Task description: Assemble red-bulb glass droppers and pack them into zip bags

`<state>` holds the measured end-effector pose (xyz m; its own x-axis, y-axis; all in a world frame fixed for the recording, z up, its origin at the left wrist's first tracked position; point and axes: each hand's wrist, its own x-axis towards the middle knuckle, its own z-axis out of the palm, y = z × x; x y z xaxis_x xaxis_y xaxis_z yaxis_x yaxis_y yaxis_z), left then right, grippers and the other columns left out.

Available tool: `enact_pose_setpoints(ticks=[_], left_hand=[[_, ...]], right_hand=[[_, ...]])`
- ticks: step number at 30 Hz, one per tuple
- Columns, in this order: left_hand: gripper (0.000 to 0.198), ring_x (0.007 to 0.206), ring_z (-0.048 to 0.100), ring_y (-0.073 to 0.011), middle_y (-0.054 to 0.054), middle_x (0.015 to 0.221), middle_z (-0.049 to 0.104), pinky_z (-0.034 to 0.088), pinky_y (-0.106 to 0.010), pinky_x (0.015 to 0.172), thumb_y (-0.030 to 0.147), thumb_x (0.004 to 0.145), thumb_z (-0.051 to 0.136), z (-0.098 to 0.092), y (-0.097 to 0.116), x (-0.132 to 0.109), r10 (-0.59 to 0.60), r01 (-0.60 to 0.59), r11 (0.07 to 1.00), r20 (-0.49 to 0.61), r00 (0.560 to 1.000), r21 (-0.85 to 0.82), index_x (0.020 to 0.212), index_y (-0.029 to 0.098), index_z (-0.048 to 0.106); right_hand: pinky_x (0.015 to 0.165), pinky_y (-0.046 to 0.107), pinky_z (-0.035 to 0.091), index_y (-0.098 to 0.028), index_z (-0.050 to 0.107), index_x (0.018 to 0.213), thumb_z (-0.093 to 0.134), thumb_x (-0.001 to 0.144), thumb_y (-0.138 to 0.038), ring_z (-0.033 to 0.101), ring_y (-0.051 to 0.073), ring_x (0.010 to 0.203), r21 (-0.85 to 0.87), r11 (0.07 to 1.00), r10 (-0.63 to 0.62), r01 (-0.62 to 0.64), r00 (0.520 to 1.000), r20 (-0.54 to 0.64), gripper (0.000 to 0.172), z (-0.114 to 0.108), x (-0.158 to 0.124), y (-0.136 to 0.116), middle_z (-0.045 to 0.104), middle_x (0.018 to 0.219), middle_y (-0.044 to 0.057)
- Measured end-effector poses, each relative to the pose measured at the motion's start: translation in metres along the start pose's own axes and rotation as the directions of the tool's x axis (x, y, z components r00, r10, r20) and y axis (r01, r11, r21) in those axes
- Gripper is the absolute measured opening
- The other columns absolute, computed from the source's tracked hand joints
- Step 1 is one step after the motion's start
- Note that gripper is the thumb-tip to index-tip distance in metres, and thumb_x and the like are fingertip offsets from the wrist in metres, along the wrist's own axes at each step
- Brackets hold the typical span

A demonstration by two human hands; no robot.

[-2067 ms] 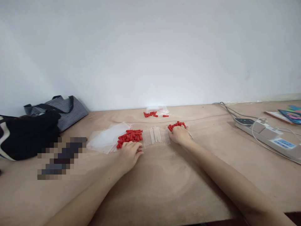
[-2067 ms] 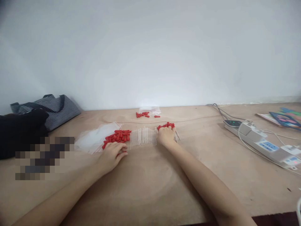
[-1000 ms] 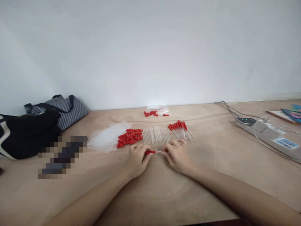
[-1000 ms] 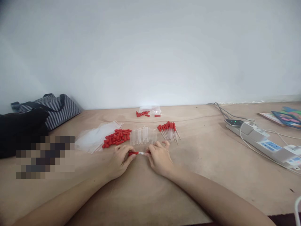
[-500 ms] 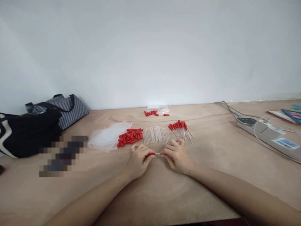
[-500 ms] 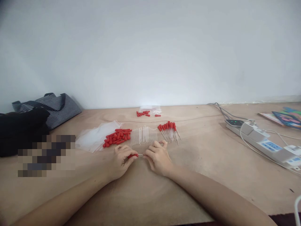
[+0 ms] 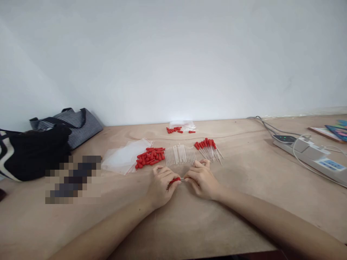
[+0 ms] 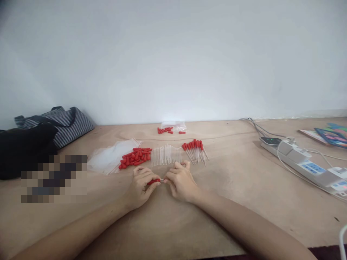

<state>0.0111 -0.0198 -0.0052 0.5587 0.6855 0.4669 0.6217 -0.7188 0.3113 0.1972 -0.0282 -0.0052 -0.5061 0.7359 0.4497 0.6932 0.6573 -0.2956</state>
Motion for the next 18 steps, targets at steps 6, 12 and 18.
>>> enact_pose_setpoints(ticks=[6,12,18], left_hand=[[0.013,0.074,0.053,-0.0153,0.002,0.070,0.064,0.024,-0.037,0.083,0.024,0.081,0.047,0.0004,0.0007,0.0002,0.015,-0.015,1.000,0.010,1.000,0.016,0.075,0.021,0.058],[0.014,0.074,0.053,-0.0151,0.001,0.071,0.064,0.025,-0.037,0.081,0.023,0.081,0.046,0.0005,-0.0013,-0.0004,0.043,-0.043,0.999,0.043,0.998,-0.008,0.075,0.020,0.057],[0.013,0.073,0.054,-0.0144,0.002,0.071,0.064,0.024,-0.037,0.083,0.024,0.082,0.046,0.0006,-0.0025,0.0013,-0.011,0.012,1.000,0.040,0.999,-0.021,0.076,0.021,0.058]], right_hand=[[0.074,0.033,0.017,-0.018,0.059,0.072,0.044,0.082,-0.019,0.043,0.014,0.074,0.032,0.999,0.013,-0.014,0.999,0.039,0.018,-0.0004,0.0006,-0.0004,0.062,0.067,0.000],[0.074,0.033,0.017,-0.019,0.059,0.072,0.045,0.081,-0.018,0.044,0.013,0.074,0.067,0.997,0.021,-0.024,0.999,0.050,0.017,0.0005,0.0009,-0.0011,0.062,0.067,-0.001],[0.075,0.033,0.017,-0.020,0.060,0.073,0.045,0.082,-0.019,0.045,0.013,0.074,0.074,0.995,0.063,-0.067,0.997,0.046,0.017,-0.0041,0.0016,-0.0016,0.062,0.066,-0.002]])
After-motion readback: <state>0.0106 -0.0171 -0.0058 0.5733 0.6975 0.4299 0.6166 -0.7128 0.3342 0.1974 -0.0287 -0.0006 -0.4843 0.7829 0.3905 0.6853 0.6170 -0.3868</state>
